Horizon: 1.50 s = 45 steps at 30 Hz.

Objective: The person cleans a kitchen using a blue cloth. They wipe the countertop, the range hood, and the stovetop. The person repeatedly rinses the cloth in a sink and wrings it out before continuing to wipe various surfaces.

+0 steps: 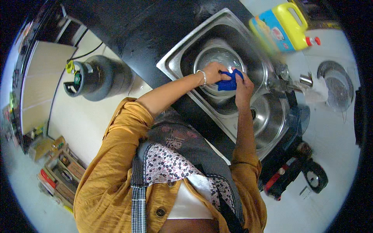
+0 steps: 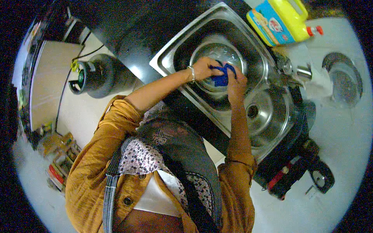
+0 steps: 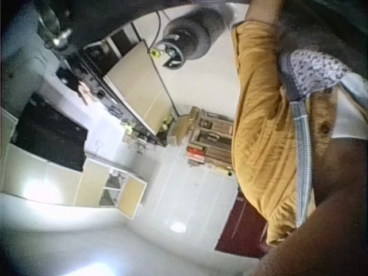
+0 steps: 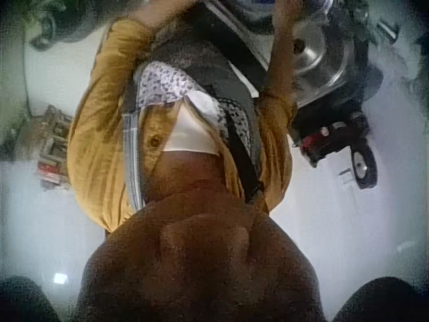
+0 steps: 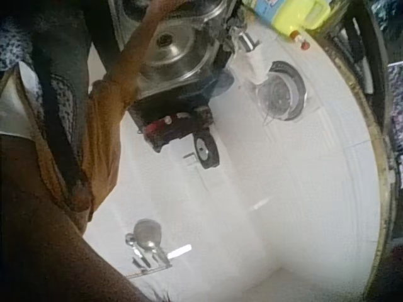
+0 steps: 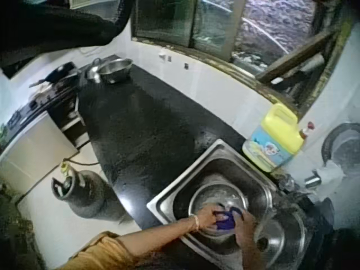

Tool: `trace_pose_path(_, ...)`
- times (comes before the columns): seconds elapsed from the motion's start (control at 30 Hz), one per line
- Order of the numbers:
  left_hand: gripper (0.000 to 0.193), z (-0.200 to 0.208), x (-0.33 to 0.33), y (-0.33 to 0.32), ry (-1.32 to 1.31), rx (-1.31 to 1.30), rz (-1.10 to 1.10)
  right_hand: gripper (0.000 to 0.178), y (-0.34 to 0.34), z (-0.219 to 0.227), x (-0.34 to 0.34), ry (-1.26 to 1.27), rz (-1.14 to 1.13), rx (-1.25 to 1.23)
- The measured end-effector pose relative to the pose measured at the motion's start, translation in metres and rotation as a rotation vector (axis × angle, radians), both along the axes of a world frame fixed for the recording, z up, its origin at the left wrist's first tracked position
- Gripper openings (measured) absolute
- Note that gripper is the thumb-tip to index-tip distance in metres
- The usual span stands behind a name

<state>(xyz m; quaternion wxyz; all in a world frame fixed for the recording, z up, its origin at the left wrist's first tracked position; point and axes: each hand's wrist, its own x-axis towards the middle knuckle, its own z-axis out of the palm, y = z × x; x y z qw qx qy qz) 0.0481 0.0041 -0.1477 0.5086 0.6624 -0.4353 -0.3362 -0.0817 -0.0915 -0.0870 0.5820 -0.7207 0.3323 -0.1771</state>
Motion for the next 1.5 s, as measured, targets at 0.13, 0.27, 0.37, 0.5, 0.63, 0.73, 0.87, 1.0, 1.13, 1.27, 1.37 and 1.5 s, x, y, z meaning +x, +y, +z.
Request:
trace_pose_path(0.13, 0.017, 0.014, 0.011, 0.0, -0.387, -0.106, 0.074, 0.023, -0.008, -0.005, -0.016, 0.1, 0.063, -0.387)
trace_pose_path(0.27, 0.011, 0.034, 0.009, -0.006, -0.025, -0.037, 0.122, 0.019, -0.025, -0.06, -0.04, 0.222, 0.041, -0.472)
trace_pose_path(0.37, 0.01, 0.048, 0.018, -0.008, 0.099, -0.102, 0.189, 0.027, -0.037, -0.062, -0.035, 0.092, -0.345, 0.171)
trace_pose_path(0.5, 0.014, 0.062, 0.052, -0.007, 0.034, -0.211, 0.309, 0.024, -0.057, -0.024, -0.026, -0.268, -0.52, 0.319)
trace_pose_path(0.63, 0.015, 0.061, 0.079, 0.001, -0.105, 0.029, 0.511, 0.025, -0.081, -0.033, -0.038, -0.026, -0.619, -0.356)
trace_pose_path(0.73, 0.013, 0.036, 0.075, 0.01, -0.094, 0.186, 0.222, 0.031, -0.088, -0.066, -0.047, 0.2, -0.463, -0.477)
trace_pose_path(0.87, 0.028, -0.015, 0.064, 0.016, 0.066, 0.201, 0.167, 0.054, -0.064, -0.102, -0.024, 0.573, -0.097, -0.604)
trace_pose_path(1.0, 0.032, -0.015, 0.046, 0.02, 0.036, 0.25, 0.136, 0.059, -0.042, -0.148, 0.013, 0.699, -0.182, -0.453)
trace_pose_path(1.13, 0.034, -0.013, 0.033, 0.019, 0.0, 0.28, 0.137, 0.043, -0.026, -0.227, 0.011, 0.736, 0.291, -0.698)
trace_pose_path(1.27, 0.036, -0.027, 0.03, 0.018, 0.126, 0.313, 0.212, 0.047, -0.031, -0.168, -0.001, 0.826, 0.232, -0.723)
trace_pose_path(1.37, 0.044, -0.078, 0.027, -0.004, 0.373, 0.476, 0.375, 0.03, -0.042, -0.173, 0.017, 0.386, -0.023, 0.12)
trace_pose_path(1.5, 0.049, -0.074, 0.009, -0.028, 1.181, 0.457, 0.388, 0.023, -0.014, -0.092, 0.025, -0.325, 0.109, 0.406)
